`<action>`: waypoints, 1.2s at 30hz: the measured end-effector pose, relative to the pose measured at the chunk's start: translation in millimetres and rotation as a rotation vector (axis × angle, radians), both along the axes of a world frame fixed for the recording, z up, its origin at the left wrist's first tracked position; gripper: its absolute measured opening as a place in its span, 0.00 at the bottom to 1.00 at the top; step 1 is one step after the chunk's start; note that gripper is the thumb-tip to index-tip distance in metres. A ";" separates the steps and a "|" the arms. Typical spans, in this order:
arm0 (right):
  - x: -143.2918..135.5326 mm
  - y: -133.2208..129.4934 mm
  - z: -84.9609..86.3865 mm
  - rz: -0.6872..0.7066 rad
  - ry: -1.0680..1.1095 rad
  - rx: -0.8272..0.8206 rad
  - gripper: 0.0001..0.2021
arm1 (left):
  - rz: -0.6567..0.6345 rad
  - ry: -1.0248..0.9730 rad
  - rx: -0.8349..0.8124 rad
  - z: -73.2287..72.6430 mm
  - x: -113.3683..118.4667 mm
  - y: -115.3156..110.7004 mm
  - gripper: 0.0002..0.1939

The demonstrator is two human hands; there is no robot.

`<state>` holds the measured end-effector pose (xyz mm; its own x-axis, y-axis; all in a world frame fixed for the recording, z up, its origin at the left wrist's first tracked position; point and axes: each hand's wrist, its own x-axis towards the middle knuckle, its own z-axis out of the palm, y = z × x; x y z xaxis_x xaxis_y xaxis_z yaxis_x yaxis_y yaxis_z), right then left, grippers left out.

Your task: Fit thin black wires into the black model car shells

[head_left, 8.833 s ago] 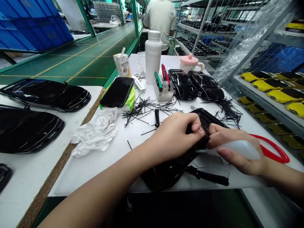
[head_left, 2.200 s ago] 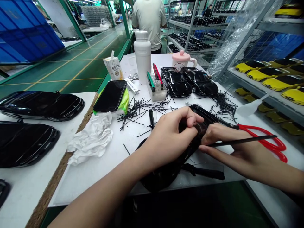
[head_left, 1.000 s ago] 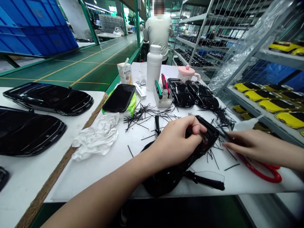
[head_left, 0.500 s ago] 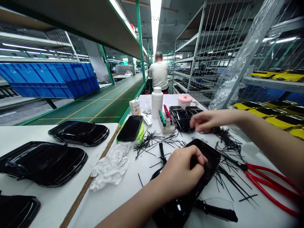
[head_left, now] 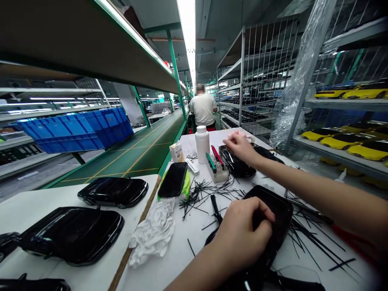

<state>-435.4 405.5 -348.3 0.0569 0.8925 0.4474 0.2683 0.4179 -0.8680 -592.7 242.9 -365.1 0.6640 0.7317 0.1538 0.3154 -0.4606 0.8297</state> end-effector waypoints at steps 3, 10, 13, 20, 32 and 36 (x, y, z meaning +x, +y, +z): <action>24.7 -19.0 16.6 -0.076 0.158 0.026 0.17 | 0.015 0.030 0.047 -0.9 0.7 -1.0 0.05; 67.1 -125.5 16.8 -0.108 0.367 -0.100 0.14 | 0.085 0.024 0.034 -2.4 3.2 1.2 0.08; 71.3 -167.7 2.4 -0.165 0.438 -0.181 0.15 | 0.087 0.025 0.024 -1.5 4.2 2.1 0.08; 66.7 -214.0 -35.4 -0.206 0.445 -0.310 0.16 | 0.092 0.033 0.002 1.1 6.3 2.5 0.08; 58.1 -228.5 -58.4 -0.057 0.181 -0.224 0.11 | 0.088 0.004 -0.006 1.5 6.3 3.0 0.07; 58.1 -228.5 -60.4 -0.050 0.132 -0.202 0.09 | 0.082 0.005 -0.006 1.1 6.2 3.5 0.07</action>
